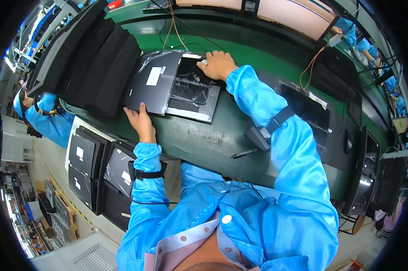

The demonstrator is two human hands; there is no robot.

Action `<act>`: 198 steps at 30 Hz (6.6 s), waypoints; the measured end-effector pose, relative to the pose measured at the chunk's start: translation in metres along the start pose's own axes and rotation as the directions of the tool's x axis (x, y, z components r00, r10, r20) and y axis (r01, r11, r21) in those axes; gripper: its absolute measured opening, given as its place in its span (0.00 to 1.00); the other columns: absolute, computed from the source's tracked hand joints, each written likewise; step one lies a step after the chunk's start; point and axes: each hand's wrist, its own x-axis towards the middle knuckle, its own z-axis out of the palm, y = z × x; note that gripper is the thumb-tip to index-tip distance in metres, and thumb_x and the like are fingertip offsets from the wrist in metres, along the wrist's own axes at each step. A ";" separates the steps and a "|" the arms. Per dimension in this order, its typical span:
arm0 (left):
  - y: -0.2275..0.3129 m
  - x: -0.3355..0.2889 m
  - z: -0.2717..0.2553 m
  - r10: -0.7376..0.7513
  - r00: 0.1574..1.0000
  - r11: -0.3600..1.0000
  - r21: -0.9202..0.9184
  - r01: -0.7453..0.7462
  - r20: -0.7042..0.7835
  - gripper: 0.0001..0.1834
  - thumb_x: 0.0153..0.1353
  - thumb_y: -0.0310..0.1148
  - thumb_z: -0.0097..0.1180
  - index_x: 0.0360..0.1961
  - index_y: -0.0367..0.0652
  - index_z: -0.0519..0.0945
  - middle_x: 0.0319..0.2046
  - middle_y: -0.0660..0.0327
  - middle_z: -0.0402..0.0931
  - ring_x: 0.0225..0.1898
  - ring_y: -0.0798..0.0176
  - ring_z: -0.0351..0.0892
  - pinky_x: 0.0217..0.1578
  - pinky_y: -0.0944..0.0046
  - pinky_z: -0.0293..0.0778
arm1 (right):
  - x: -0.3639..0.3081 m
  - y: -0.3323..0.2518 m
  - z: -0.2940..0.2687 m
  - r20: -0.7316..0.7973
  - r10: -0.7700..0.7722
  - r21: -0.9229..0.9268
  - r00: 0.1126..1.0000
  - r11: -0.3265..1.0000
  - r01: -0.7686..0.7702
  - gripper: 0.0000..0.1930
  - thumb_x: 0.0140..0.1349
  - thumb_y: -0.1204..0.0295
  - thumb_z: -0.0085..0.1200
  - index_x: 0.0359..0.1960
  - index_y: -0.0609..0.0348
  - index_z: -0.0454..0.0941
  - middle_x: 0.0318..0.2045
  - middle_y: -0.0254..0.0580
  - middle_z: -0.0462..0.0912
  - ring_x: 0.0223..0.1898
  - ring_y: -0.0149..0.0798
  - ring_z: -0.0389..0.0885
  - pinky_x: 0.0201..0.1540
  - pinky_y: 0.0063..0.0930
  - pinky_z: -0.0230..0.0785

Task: The recorder is inspecting, testing, and labeling tablet devices on an assembly line.

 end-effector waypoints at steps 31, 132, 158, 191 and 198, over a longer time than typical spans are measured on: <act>0.086 0.084 0.007 0.389 0.916 0.899 0.258 -0.354 -0.098 0.23 0.70 0.44 0.60 0.42 0.27 0.83 0.35 0.57 0.86 0.35 0.69 0.78 0.42 0.64 0.74 | -0.052 0.003 0.000 -0.156 -0.181 0.056 0.971 0.980 0.191 0.34 0.67 0.46 0.53 0.64 0.61 0.72 0.58 0.53 0.75 0.62 0.53 0.71 0.62 0.48 0.65; 0.017 -0.139 -0.323 -0.028 0.866 0.841 0.456 0.290 -0.499 0.24 0.75 0.38 0.51 0.61 0.29 0.68 0.55 0.47 0.75 0.55 0.57 0.74 0.58 0.59 0.69 | -0.148 0.026 0.024 -0.690 0.191 0.197 0.698 0.978 -0.072 0.25 0.60 0.61 0.59 0.58 0.60 0.77 0.59 0.57 0.74 0.57 0.56 0.76 0.69 0.58 0.55; 0.051 -0.158 -0.251 0.161 0.964 0.193 0.965 0.180 -0.212 0.26 0.61 0.38 0.62 0.56 0.30 0.77 0.50 0.38 0.71 0.53 0.38 0.72 0.58 0.47 0.68 | -0.149 0.030 0.022 -0.514 0.167 0.099 0.842 0.986 -0.135 0.23 0.59 0.63 0.60 0.55 0.61 0.77 0.54 0.57 0.76 0.57 0.55 0.75 0.69 0.64 0.54; 0.026 -0.167 -0.279 0.258 0.932 0.285 0.941 0.180 -0.256 0.27 0.54 0.30 0.62 0.55 0.30 0.74 0.51 0.46 0.66 0.54 0.41 0.70 0.56 0.47 0.68 | -0.054 -0.101 -0.231 -0.905 -0.302 -0.041 0.298 0.762 0.646 0.07 0.62 0.78 0.60 0.40 0.65 0.81 0.35 0.51 0.83 0.37 0.52 0.83 0.42 0.37 0.75; 0.018 -0.163 -0.271 0.274 0.929 0.307 0.938 0.162 -0.250 0.27 0.52 0.31 0.65 0.54 0.32 0.75 0.50 0.46 0.67 0.52 0.41 0.71 0.54 0.47 0.68 | 0.110 -0.158 -0.387 -0.656 -0.714 -0.744 0.244 0.667 -0.049 0.07 0.56 0.72 0.55 0.34 0.55 0.84 0.35 0.40 0.83 0.45 0.45 0.80 0.48 0.42 0.69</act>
